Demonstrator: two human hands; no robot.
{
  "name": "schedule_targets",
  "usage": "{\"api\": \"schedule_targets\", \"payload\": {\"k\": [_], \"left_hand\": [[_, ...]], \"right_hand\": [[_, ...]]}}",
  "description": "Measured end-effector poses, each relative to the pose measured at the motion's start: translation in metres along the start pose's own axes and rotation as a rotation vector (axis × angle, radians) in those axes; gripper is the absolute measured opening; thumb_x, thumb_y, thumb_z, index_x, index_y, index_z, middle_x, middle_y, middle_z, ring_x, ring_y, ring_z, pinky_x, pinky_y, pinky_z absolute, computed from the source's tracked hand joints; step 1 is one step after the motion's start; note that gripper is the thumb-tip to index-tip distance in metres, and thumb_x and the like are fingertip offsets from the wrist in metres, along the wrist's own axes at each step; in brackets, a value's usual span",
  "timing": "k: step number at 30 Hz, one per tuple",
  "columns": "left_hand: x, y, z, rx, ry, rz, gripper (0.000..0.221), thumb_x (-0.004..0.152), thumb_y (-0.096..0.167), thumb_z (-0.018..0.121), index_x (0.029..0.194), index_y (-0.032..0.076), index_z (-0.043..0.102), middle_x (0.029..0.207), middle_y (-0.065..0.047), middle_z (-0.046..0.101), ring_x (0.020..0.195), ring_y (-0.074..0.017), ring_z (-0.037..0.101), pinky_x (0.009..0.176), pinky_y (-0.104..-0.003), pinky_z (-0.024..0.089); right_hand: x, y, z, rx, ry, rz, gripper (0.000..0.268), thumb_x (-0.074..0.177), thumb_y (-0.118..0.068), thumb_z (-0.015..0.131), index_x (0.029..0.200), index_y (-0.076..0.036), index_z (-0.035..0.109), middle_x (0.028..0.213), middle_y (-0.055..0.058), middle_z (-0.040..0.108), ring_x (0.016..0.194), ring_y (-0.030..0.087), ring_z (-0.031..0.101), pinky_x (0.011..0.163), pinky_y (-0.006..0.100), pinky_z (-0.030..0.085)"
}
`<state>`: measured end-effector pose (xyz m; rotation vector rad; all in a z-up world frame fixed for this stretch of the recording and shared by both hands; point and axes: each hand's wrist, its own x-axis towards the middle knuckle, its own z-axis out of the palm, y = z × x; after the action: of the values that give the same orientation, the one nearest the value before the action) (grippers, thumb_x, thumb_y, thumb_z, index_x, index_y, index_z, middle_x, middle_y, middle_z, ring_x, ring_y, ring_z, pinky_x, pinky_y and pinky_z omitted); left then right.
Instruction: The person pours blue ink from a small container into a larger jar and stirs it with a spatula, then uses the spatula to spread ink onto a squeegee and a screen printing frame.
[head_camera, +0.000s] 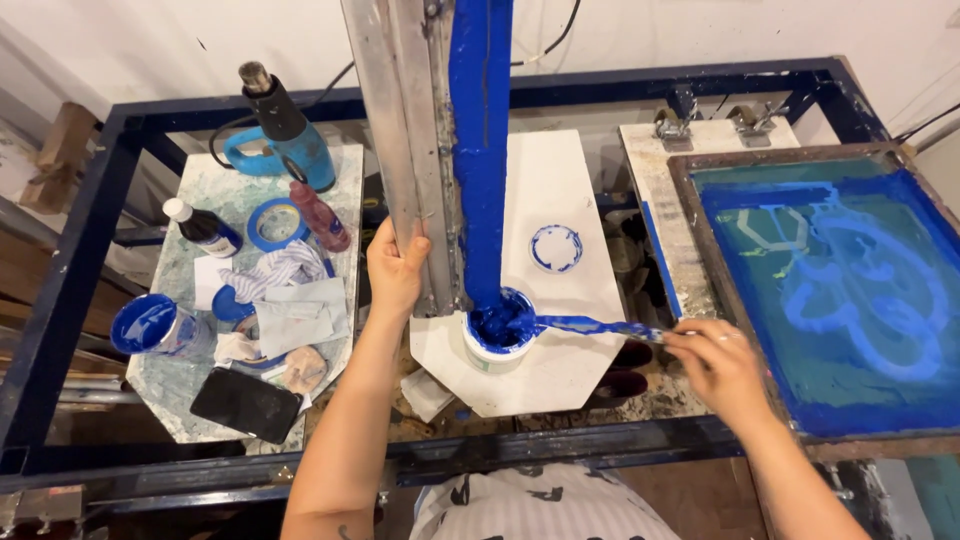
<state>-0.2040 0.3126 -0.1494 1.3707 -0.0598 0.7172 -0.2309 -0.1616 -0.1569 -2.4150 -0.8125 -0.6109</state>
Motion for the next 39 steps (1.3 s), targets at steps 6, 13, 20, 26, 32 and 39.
{"api": "schedule_targets", "payload": {"k": [6,13,20,26,32,39], "left_hand": [[0.0,0.007,0.004,0.147,0.002,-0.09,0.068,0.082,0.068,0.072,0.116,0.009,0.069,0.101,0.002,0.068,0.096,-0.0116,0.062,0.087,-0.029,0.049],[0.0,-0.026,-0.005,0.059,0.005,-0.046,0.066,0.084,0.062,0.076,0.119,0.008,0.069,0.096,0.004,0.066,0.086,-0.006,0.056,0.074,-0.022,0.044],[0.0,-0.027,-0.002,0.096,-0.015,-0.067,0.064,0.081,0.063,0.076,0.112,0.008,0.069,0.091,0.003,0.067,0.082,-0.0077,0.059,0.072,-0.024,0.046],[0.001,-0.019,0.002,0.102,-0.033,-0.111,0.07,0.077,0.067,0.075,0.113,0.007,0.071,0.09,0.003,0.068,0.082,-0.008,0.059,0.072,-0.024,0.047],[0.004,-0.074,-0.014,-0.062,0.016,-0.107,0.047,0.08,0.034,0.09,0.113,0.006,0.071,0.084,-0.009,0.079,0.073,-0.0118,0.068,0.065,-0.031,0.061],[0.002,-0.047,-0.007,-0.064,0.042,-0.068,0.044,0.082,0.038,0.088,0.108,0.006,0.071,0.079,-0.007,0.077,0.072,-0.0101,0.066,0.063,-0.029,0.059]], "right_hand": [[0.073,0.007,-0.054,0.234,0.102,-0.119,0.014,0.096,-0.001,0.067,0.109,-0.002,0.07,0.109,0.013,0.074,0.105,0.025,0.071,0.103,0.038,0.058],[0.194,-0.056,-0.084,0.246,0.332,-0.099,0.008,0.113,-0.002,0.066,0.117,0.003,0.07,0.112,0.016,0.071,0.099,0.025,0.066,0.08,0.033,0.047],[0.256,-0.057,-0.088,0.196,0.413,-0.248,0.008,0.113,0.004,0.066,0.12,0.006,0.07,0.116,0.019,0.072,0.108,0.031,0.069,0.093,0.039,0.054],[0.267,-0.055,-0.08,0.153,0.377,-0.272,0.008,0.11,0.003,0.067,0.117,0.005,0.071,0.113,0.018,0.073,0.105,0.031,0.07,0.091,0.04,0.055],[0.269,-0.045,-0.066,0.085,0.473,-0.303,0.004,0.105,-0.003,0.076,0.109,-0.002,0.077,0.093,0.013,0.075,0.08,0.037,0.069,0.07,0.039,0.055],[0.245,-0.038,-0.042,-0.037,0.413,-0.28,0.006,0.101,-0.017,0.075,0.103,-0.011,0.077,0.093,0.003,0.078,0.086,0.028,0.074,0.075,0.035,0.057]]}}
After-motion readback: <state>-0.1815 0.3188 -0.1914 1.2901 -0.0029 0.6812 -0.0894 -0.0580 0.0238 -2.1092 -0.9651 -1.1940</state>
